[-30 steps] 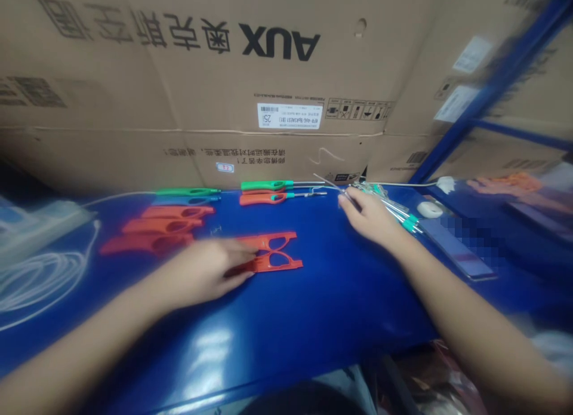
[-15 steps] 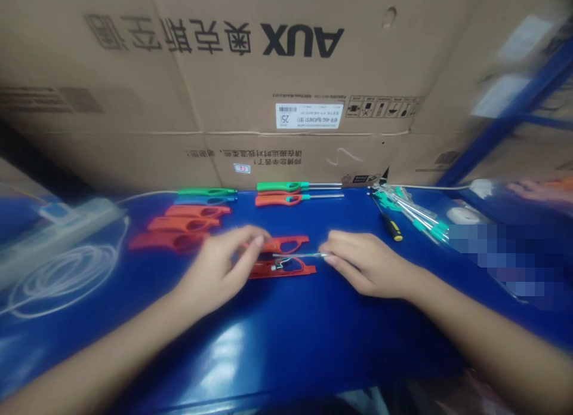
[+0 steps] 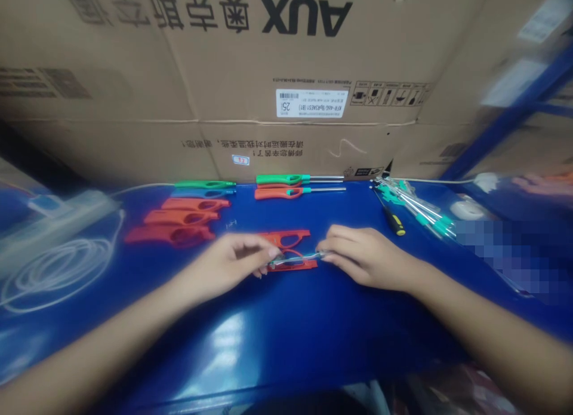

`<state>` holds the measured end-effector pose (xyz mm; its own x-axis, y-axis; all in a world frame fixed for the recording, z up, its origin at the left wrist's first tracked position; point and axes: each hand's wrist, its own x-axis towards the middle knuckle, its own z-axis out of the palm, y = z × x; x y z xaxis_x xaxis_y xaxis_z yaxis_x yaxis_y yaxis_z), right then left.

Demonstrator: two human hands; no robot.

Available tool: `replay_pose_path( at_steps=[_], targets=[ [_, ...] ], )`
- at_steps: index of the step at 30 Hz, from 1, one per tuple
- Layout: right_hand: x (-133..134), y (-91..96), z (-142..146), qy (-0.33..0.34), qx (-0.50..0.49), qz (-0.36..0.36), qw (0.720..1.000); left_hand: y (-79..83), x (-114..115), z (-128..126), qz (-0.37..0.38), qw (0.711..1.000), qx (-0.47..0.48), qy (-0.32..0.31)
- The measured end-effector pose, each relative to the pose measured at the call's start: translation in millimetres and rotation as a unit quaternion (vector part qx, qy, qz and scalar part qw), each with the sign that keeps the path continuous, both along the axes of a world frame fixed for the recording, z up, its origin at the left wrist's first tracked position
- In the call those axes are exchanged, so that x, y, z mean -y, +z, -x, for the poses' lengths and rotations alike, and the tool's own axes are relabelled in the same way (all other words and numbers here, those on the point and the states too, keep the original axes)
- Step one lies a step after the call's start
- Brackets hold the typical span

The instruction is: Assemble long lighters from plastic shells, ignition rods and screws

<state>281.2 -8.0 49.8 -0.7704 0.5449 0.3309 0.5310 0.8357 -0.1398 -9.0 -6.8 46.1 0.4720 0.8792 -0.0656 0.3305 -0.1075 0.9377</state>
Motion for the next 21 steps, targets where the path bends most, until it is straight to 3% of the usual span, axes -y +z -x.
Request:
replay_pose_path(
  at_steps=[4, 11, 16, 21],
  targets=[
    [0, -2.6, 0, 0.003, -0.008, 0.008, 1.0, 0.3, 0, 2, 0.022, 0.999, -0.002, -0.04],
    [-2, -5.2, 1, 0.004, -0.034, 0.001, 0.999, -0.7, -3, 4, 0.009, 0.999, 0.024, -0.038],
    [-3, -7.0, 2, -0.001, -0.036, 0.012, 0.999, -4.5, -8, 11, 0.007, 0.997, 0.013, -0.071],
    [-2, -8.2, 3, 0.002, -0.03, 0.067, 0.997, -4.4, -5, 12, -0.066, 0.995, -0.047, -0.063]
  ],
)
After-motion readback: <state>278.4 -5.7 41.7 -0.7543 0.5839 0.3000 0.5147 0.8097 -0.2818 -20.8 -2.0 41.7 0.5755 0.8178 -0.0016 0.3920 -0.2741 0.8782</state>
